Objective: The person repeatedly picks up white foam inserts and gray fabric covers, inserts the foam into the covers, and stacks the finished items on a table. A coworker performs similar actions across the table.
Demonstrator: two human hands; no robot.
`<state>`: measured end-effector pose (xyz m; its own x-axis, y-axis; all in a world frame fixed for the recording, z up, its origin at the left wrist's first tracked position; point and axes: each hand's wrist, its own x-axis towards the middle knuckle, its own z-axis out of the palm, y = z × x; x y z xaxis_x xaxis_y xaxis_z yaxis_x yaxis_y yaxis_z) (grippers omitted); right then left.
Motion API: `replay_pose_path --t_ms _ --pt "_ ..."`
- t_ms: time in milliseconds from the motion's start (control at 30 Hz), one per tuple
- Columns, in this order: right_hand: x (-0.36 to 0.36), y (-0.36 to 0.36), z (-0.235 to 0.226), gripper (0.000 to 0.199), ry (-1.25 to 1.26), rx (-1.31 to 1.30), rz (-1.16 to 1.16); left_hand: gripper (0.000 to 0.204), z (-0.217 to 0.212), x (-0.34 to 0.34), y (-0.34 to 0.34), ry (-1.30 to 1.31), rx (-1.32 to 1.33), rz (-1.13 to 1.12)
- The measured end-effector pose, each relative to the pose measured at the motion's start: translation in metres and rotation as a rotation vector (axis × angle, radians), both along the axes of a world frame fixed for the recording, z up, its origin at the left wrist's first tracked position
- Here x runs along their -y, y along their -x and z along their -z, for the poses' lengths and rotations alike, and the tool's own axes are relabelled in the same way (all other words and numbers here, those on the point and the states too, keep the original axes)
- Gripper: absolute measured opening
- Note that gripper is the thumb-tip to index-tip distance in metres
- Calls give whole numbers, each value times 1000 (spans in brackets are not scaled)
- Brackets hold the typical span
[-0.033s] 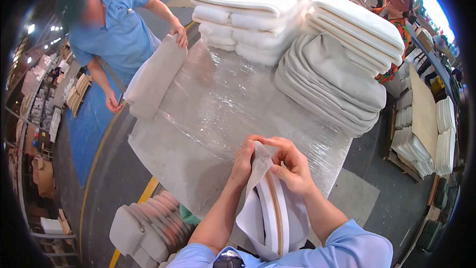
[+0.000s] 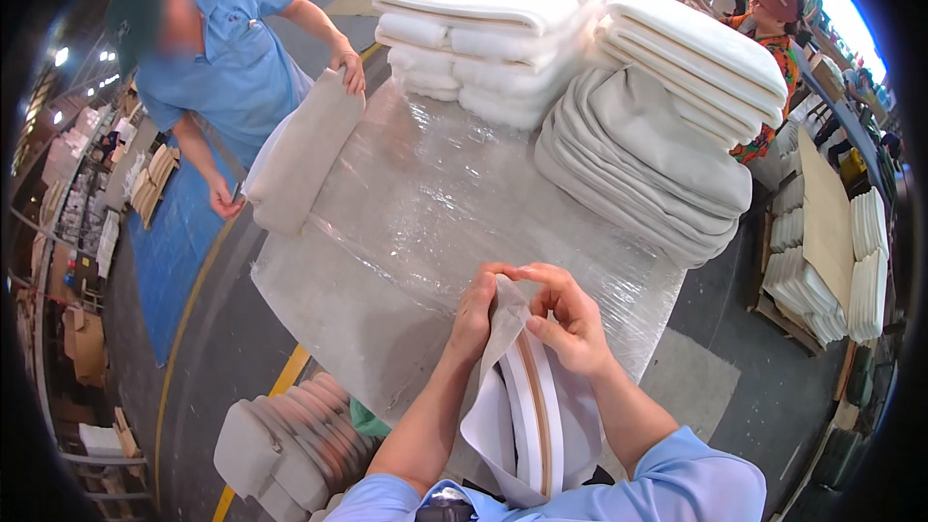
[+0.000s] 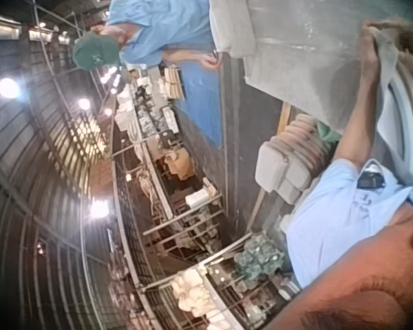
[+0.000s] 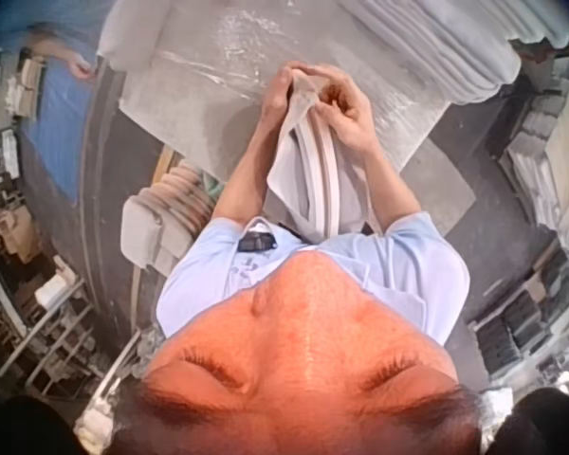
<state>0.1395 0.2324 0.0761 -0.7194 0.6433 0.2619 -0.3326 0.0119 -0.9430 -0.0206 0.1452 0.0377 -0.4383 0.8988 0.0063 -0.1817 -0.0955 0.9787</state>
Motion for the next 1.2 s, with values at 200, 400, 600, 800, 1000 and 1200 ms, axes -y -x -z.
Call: replay_pose_path --t_ms 200,400,600,800,1000,1200 --pt "-7 -19 4 36 152 114 159 32 -15 3 11 131 1 107" --pt "13 -111 40 36 443 368 245 21 1 43 53 182 -201 -119" --pt "73 -245 49 50 528 440 213 31 -3 123 45 327 103 -506" --pt "127 -250 43 54 489 178 391 29 -4 164 5 177 -39 -689" --pt "119 -227 52 37 300 142 514 41 -4 210 -16 186 -202 -664" --pt "82 -210 67 34 325 205 589 38 -18 261 -48 147 -24 -367"
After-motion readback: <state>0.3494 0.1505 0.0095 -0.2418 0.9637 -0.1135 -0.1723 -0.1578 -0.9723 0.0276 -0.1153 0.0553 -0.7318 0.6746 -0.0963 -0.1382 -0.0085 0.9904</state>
